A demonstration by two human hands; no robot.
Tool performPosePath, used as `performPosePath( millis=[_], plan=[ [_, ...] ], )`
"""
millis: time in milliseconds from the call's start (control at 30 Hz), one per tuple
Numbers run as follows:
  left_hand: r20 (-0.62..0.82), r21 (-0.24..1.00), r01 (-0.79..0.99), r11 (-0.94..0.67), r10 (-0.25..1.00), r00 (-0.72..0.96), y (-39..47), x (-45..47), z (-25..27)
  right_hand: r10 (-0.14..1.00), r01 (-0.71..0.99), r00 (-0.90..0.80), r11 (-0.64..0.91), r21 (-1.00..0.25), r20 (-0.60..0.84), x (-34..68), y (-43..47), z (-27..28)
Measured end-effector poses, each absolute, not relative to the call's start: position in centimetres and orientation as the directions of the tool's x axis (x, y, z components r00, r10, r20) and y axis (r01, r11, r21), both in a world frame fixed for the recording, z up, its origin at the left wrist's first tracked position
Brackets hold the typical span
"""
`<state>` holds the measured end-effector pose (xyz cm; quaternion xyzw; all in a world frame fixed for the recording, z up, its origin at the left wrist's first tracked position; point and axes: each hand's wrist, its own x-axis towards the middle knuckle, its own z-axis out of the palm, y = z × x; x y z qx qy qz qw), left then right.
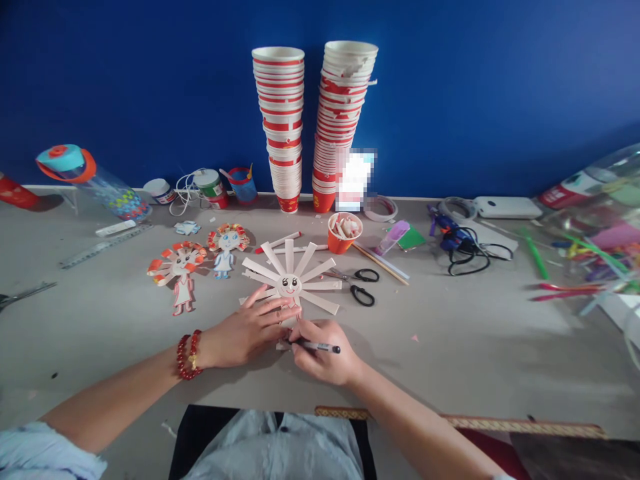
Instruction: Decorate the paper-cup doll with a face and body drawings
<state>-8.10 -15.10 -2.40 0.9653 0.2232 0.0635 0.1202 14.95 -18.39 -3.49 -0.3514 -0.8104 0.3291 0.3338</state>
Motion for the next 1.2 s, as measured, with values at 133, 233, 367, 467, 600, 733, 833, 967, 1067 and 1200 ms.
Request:
performPosePath(
  millis=[133,233,367,467,600,733,833,967,1067,1200],
  plan=[
    [0.075,0.258,0.416,-0.872,0.447,0.891,-15.14,-8.08,-2.49,0.785,0.372,-0.545,0.543,-0.753,0.296,14.93,-18.34,-3.60],
    [0.071,0.260,0.417,-0.871,0.448,0.891,-15.16,-8.09,-2.45,0.785,0.378,-0.546,0.543,-0.750,0.293,14.93,-18.35,-3.72],
    [0.070,0.266,0.414,-0.871,0.446,0.892,-15.14,-8.11,-2.35,0.786,0.383,-0.548,0.541,-0.749,0.287,14.96,-18.35,-3.82],
    [0.058,0.269,0.416,-0.869,0.446,0.893,-15.14,-8.09,-2.35,0.782,0.384,-0.552,0.546,-0.744,0.289,14.97,-18.32,-3.76],
    [0.060,0.262,0.418,-0.870,0.447,0.892,-15.21,-8.07,-2.46,0.789,0.385,-0.542,0.539,-0.750,0.289,14.93,-18.33,-3.63],
    [0.073,0.255,0.416,-0.873,0.447,0.892,-15.18,-8.09,-2.54,0.794,0.374,-0.530,0.534,-0.758,0.298,14.88,-18.40,-3.60],
    [0.077,0.254,0.416,-0.873,0.446,0.892,-15.12,-8.10,-2.57,0.797,0.363,-0.522,0.529,-0.767,0.303,14.85,-18.41,-3.65],
    [0.068,0.265,0.418,-0.869,0.449,0.891,-15.12,-8.09,-2.58,0.810,0.330,-0.504,0.502,-0.799,0.300,14.86,-18.32,-3.73],
    [0.065,0.274,0.418,-0.866,0.450,0.890,-15.18,-8.08,-2.54,0.820,0.322,-0.494,0.481,-0.815,0.289,14.88,-18.25,-3.74],
    [0.076,0.273,0.415,-0.868,0.450,0.890,-15.25,-8.07,-2.49,0.830,0.314,-0.485,0.460,-0.831,0.276,14.88,-18.28,-3.57]
  ],
)
